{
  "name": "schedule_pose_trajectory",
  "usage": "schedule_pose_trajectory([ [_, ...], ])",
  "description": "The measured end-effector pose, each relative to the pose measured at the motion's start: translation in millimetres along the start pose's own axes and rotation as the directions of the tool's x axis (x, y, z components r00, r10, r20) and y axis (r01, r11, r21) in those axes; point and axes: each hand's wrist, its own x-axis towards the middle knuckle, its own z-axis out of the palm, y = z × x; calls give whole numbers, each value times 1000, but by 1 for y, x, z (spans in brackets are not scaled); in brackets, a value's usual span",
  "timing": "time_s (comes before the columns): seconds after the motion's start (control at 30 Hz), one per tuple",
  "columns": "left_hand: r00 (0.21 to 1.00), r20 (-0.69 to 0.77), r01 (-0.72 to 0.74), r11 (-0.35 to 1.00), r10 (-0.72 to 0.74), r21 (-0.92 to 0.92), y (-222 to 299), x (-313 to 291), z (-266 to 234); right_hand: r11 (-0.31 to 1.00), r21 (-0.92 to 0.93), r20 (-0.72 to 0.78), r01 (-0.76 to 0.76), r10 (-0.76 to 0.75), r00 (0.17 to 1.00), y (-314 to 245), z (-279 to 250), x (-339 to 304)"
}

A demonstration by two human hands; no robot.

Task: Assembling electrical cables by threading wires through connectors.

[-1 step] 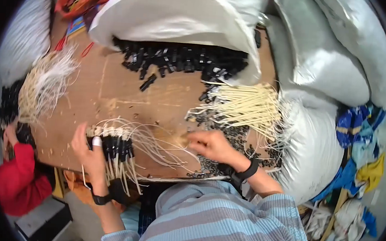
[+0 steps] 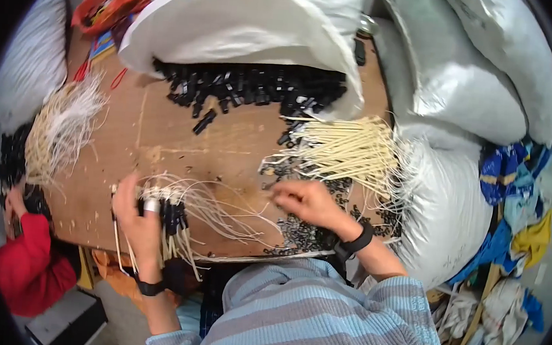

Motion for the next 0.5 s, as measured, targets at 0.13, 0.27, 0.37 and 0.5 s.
schedule_pose_trajectory([
  [0.13,859,309,-270,873,409,-407,103,8,64,990,-94,-397,-101,56,916,55,-76,-32],
  [0.27,697,438,-257,768,567,-586,181,-4,137,919,-282,-646,-275,30,763,78,-141,-39],
  [0.37,554,441,-399,690,706,-604,228,-6,179,904,-364,-592,-225,-39,805,82,-171,-16],
  [0.5,487,446,-601,659,751,-453,256,0,218,720,-686,-391,-106,-241,888,120,-195,17],
])
